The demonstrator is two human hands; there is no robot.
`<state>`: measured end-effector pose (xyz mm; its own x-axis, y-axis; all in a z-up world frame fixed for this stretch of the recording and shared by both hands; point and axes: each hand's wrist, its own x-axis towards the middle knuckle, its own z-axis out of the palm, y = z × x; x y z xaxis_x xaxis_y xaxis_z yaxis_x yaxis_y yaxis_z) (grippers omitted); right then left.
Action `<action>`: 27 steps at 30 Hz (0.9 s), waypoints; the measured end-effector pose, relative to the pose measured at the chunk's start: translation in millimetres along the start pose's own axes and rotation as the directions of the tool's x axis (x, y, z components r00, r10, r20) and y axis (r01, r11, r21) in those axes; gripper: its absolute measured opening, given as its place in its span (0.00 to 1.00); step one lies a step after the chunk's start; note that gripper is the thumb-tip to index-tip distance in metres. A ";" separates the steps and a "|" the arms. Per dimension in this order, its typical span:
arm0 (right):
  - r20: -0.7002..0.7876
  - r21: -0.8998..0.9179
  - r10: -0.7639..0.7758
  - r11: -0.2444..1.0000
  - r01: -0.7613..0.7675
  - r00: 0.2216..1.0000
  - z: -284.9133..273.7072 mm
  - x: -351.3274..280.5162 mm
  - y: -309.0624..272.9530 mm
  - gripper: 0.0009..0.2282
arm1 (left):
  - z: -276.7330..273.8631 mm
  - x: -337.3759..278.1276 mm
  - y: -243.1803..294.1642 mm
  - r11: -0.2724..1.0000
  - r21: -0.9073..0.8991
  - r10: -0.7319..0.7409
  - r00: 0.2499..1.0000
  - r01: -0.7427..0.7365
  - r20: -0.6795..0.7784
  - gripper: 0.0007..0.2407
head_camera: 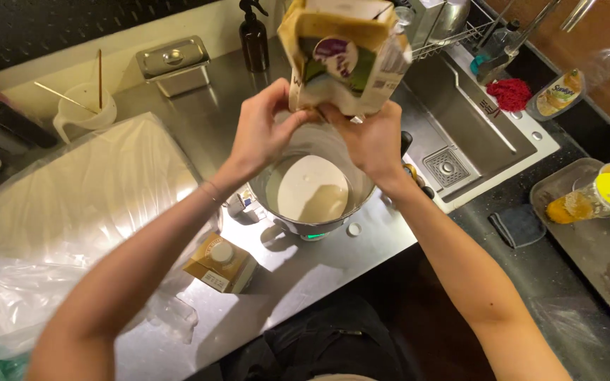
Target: Pouring cream from cartons into a large mixing bowl on a scale.
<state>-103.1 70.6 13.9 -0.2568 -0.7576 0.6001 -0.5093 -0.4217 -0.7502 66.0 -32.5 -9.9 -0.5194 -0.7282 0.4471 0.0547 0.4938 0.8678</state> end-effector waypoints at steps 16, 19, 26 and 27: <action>0.247 -0.099 0.342 0.940 -0.327 0.907 -11.2 -22.2 13.3 0.15 | -9.7 -12.6 -8.0 0.959 0.182 -0.268 0.899 0.216 0.345 0.09; 0.244 -0.116 0.334 0.942 -0.314 0.911 -28.1 -14.4 -1.1 0.16 | -17.5 -7.2 -17.9 0.952 0.235 -0.280 0.866 0.196 0.414 0.10; 0.068 -0.041 0.469 0.883 -0.467 0.881 -35.5 -49.4 16.9 0.12 | -50.7 -5.7 33.9 0.548 0.755 -0.197 0.822 -0.359 0.534 0.27; 0.061 -0.044 0.474 0.881 -0.472 0.879 -34.3 -51.9 14.5 0.12 | -54.3 -9.1 57.0 0.553 0.749 -0.195 0.818 -0.365 0.541 0.27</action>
<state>-125.2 120.9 -18.6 -0.4168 -0.8957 0.1549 -0.3636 0.0081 -0.9315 120.1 -23.5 47.3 -0.8972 -0.4344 0.0796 -0.4194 0.8945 0.1545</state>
